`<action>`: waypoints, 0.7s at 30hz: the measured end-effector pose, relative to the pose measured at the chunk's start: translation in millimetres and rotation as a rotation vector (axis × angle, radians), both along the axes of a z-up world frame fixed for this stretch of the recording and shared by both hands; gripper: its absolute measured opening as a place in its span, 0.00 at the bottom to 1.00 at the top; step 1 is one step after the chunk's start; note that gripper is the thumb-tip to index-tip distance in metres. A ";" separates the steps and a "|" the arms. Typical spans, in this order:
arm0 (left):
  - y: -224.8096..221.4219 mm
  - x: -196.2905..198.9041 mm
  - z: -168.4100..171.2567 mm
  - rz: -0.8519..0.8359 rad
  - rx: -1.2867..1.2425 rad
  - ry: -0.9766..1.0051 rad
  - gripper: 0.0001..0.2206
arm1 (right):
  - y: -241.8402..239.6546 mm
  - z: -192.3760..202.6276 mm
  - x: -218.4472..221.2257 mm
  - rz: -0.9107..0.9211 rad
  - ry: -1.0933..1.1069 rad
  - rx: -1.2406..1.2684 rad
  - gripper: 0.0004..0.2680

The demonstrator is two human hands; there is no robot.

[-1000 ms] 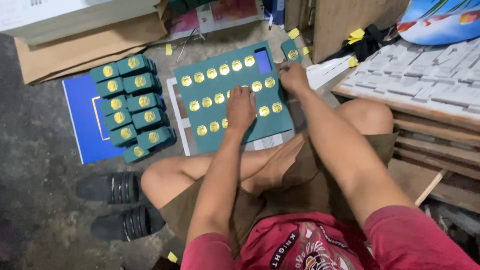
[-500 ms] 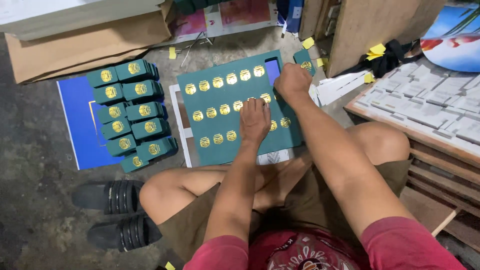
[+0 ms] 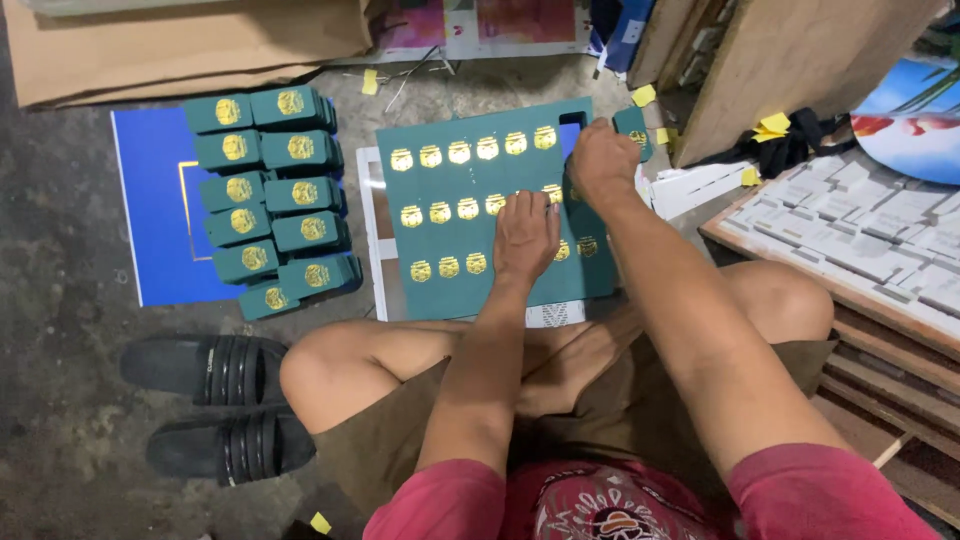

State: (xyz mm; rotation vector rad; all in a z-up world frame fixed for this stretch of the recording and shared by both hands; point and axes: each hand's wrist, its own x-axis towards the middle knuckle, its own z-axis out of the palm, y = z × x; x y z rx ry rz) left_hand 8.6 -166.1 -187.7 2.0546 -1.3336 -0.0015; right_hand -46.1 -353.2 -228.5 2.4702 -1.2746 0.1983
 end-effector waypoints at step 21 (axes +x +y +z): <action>-2.1 -3.8 -17.3 -0.031 0.078 -0.097 0.21 | 45.9 104.2 -36.3 -0.387 -0.966 1.465 0.20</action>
